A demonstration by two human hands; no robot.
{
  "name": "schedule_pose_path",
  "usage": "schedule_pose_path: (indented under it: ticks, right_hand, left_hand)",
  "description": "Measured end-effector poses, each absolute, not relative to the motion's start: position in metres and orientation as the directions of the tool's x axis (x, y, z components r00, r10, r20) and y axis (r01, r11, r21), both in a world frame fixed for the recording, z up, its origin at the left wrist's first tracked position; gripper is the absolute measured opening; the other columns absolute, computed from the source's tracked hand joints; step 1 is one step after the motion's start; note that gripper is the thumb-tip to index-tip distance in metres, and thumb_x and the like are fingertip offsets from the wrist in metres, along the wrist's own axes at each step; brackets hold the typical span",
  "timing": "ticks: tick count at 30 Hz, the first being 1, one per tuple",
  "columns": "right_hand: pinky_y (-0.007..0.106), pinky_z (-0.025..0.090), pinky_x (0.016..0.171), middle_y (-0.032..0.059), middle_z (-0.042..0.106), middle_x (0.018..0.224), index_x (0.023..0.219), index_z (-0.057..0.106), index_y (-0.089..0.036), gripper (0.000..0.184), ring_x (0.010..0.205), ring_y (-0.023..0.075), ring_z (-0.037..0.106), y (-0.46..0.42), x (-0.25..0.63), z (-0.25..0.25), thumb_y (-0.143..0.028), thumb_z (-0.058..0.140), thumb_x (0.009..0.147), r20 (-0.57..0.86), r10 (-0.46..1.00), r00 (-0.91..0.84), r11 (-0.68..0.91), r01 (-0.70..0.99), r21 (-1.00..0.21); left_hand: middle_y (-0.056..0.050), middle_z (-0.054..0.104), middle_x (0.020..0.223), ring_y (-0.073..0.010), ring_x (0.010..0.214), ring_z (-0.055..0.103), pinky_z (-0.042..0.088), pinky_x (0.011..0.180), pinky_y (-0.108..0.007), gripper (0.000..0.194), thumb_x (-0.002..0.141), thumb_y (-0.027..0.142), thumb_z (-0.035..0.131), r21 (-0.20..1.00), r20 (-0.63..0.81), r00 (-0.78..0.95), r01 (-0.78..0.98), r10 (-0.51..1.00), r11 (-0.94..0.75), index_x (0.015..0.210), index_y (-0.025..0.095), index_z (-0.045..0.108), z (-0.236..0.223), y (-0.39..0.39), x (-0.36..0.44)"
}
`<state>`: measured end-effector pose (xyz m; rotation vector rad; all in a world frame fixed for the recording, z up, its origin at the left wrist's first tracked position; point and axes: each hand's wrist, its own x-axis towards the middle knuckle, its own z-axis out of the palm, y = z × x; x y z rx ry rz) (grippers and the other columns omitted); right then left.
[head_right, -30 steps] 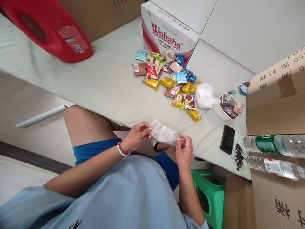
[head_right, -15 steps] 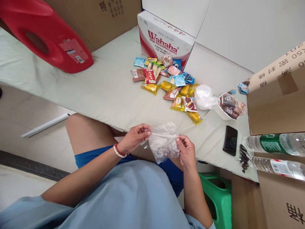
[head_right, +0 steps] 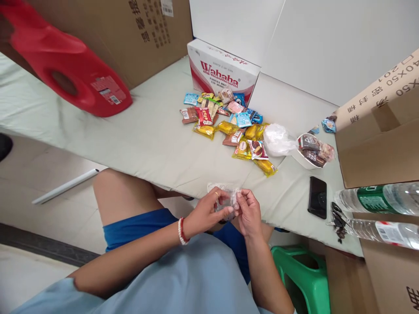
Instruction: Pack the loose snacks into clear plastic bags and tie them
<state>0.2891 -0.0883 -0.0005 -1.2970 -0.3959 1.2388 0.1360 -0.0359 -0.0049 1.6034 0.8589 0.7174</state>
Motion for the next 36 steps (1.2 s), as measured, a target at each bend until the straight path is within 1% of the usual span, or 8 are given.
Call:
schedule_pose_path:
  ticks: [4, 9, 17, 23, 26, 29, 32, 36]
  right_hand:
    - [0.023, 0.051, 0.056, -0.001, 0.062, 0.083, 0.104, 0.071, -0.023, 0.04, 0.065, 0.0103, 0.054, -0.094, 0.294, 0.002, -0.041, 0.089, 0.072, -0.349, 0.884, 0.311, -0.187, -0.449, -0.874]
    - [0.021, 0.042, 0.052, -0.0011, 0.059, 0.077, 0.092, 0.075, -0.02, 0.032, 0.061, 0.0088, 0.046, -0.1, 0.312, -0.002, -0.04, 0.089, 0.072, -0.336, 0.863, 0.376, -0.206, -0.344, -0.916]
    - [0.02, 0.034, 0.048, -0.0025, 0.054, 0.076, 0.088, 0.074, -0.021, 0.03, 0.056, 0.0063, 0.042, -0.118, 0.341, 0.001, -0.04, 0.091, 0.071, -0.34, 0.835, 0.432, -0.201, -0.335, -0.92]
    - [0.021, 0.031, 0.047, -0.0018, 0.056, 0.08, 0.09, 0.07, -0.021, 0.035, 0.055, 0.0065, 0.041, -0.128, 0.358, -0.006, -0.043, 0.09, 0.069, -0.329, 0.797, 0.506, -0.216, -0.269, -0.939]
    - [0.023, 0.033, 0.048, -0.001, 0.057, 0.08, 0.095, 0.069, -0.02, 0.039, 0.057, 0.0089, 0.043, -0.129, 0.367, -0.007, -0.047, 0.086, 0.071, -0.231, 0.741, 0.631, -0.255, -0.054, -0.965]
    - [0.027, 0.043, 0.059, 0.003, 0.063, 0.091, 0.107, 0.069, -0.02, 0.037, 0.065, 0.0125, 0.05, -0.125, 0.363, 0.004, -0.046, 0.077, 0.082, 0.078, 0.663, 0.744, -0.268, 0.334, -0.903]
    - [0.031, 0.048, 0.07, 0.0049, 0.065, 0.095, 0.105, 0.07, -0.022, 0.022, 0.075, 0.0163, 0.057, -0.111, 0.338, 0.019, -0.04, 0.067, 0.094, 0.287, 0.782, 0.553, -0.123, 0.589, -0.799]
    - [0.038, 0.053, 0.082, 0.0089, 0.066, 0.111, 0.115, 0.07, -0.026, 0.024, 0.098, 0.024, 0.062, -0.075, 0.292, 0.022, -0.037, 0.071, 0.093, 0.288, 0.953, 0.094, 0.155, 0.666, -0.73]
  left_hand:
    - [-0.003, 0.064, 0.08, -0.0165, 0.076, 0.056, 0.044, 0.074, -0.03, 0.027, 0.087, 0.044, 0.07, 0.988, -0.138, 0.575, 0.027, 0.806, 0.149, 0.081, 0.019, 0.065, -0.011, -0.023, 0.14]
    - [0.002, 0.059, 0.074, -0.0119, 0.07, 0.051, 0.04, 0.069, -0.026, 0.038, 0.08, 0.051, 0.079, 0.91, -0.258, 0.514, -0.156, 0.818, 0.385, 0.081, 0.018, 0.061, -0.007, -0.012, 0.126]
    - [-0.002, 0.071, 0.093, -0.0145, 0.088, 0.065, 0.051, 0.08, -0.027, 0.046, 0.069, 0.047, 0.093, 0.753, -0.369, 0.459, -0.362, 0.808, 0.549, 0.084, 0.019, 0.06, 0.004, 0.0, 0.1]
    - [0.002, 0.066, 0.079, -0.0099, 0.075, 0.062, 0.05, 0.068, -0.022, 0.042, 0.07, 0.041, 0.093, 0.723, -0.386, 0.43, -0.409, 0.816, 0.557, 0.082, 0.018, 0.06, -0.007, 0.01, 0.091]
    - [0.001, 0.068, 0.082, -0.011, 0.078, 0.064, 0.052, 0.07, -0.023, 0.043, 0.07, 0.041, 0.093, 0.71, -0.393, 0.416, -0.429, 0.82, 0.558, 0.083, 0.018, 0.06, -0.014, 0.011, 0.092]
    - [-0.001, 0.07, 0.086, -0.0117, 0.081, 0.066, 0.053, 0.071, -0.023, 0.042, 0.071, 0.041, 0.093, 0.705, -0.389, 0.429, -0.43, 0.815, 0.563, 0.084, 0.018, 0.06, -0.018, 0.009, 0.096]
    - [-0.001, 0.071, 0.087, -0.012, 0.082, 0.067, 0.053, 0.073, -0.024, 0.042, 0.071, 0.043, 0.092, 0.711, -0.375, 0.458, -0.416, 0.806, 0.567, 0.083, 0.018, 0.061, -0.019, 0.006, 0.1]
    - [-0.003, 0.073, 0.09, -0.0128, 0.084, 0.068, 0.054, 0.076, -0.025, 0.04, 0.074, 0.044, 0.09, 0.741, -0.339, 0.483, -0.391, 0.807, 0.545, 0.083, 0.017, 0.063, -0.016, 0.004, 0.104]
